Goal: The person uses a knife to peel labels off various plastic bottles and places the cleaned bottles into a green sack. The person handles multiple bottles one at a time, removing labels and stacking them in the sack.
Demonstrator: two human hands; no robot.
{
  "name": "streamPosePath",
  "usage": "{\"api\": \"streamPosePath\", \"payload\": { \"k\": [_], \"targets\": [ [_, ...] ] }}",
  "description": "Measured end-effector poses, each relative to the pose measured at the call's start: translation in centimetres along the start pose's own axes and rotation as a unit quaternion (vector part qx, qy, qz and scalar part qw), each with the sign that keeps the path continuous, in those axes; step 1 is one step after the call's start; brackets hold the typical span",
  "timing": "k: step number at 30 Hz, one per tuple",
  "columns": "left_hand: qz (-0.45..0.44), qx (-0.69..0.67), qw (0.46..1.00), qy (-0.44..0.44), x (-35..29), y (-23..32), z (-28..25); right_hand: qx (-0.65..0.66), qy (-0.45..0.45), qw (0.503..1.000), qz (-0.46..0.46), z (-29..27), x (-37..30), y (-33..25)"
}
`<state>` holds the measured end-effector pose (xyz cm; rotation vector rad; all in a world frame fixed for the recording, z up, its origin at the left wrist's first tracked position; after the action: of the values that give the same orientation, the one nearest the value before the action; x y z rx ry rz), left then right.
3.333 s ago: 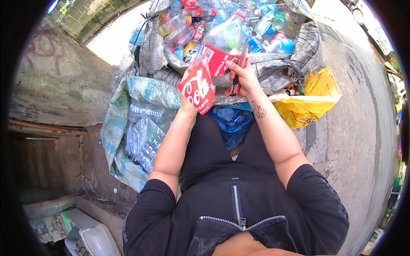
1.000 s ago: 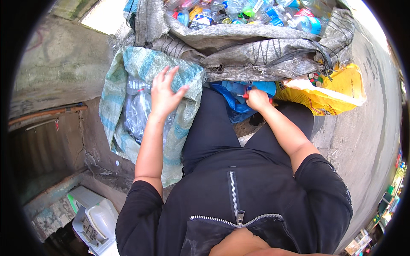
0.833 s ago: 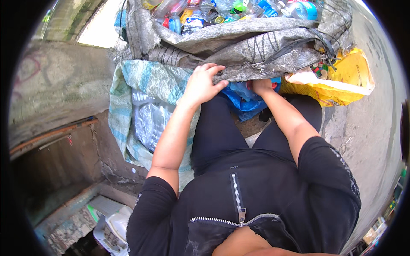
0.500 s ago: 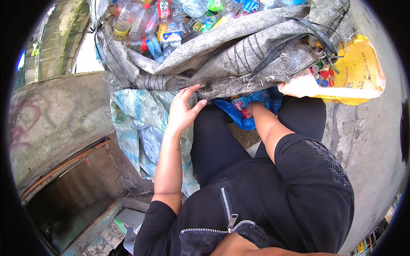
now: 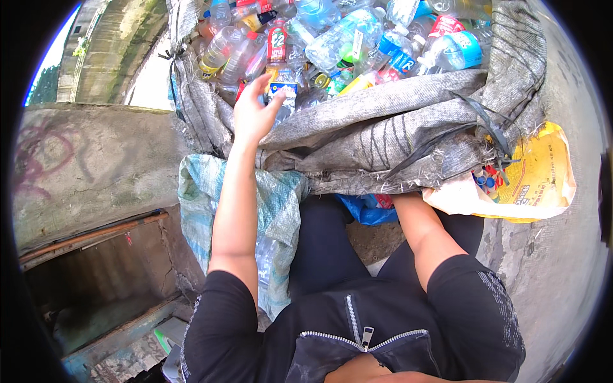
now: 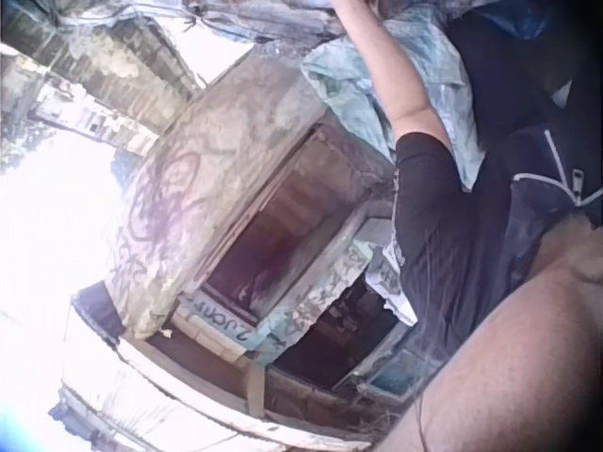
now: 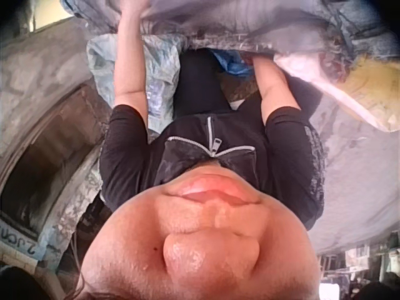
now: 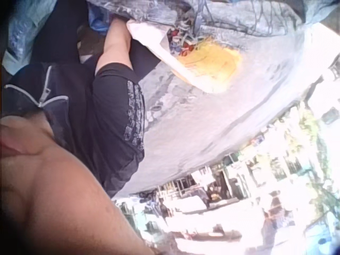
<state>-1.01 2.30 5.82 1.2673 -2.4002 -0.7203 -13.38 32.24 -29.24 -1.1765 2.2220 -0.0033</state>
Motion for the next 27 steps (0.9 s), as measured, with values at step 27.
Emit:
{"api": "streamPosePath", "payload": {
  "k": [27],
  "targets": [
    [-0.035, -0.703, 0.621, -0.345, -22.2, 4.7, -4.7, 0.526, 0.256, 0.738, -0.337, -36.0, -28.3, -19.2]
  ]
}}
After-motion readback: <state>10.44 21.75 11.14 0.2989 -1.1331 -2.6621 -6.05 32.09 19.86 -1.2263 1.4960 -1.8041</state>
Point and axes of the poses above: each hand's wrist, its own x-axis towards the middle knuckle, its own z-axis out of the palm, y = z × x, the point moved 3 cm from there along x, towards the middle knuckle, and after that the axes turned 11 degrees about -z, right-handed, at the moved point
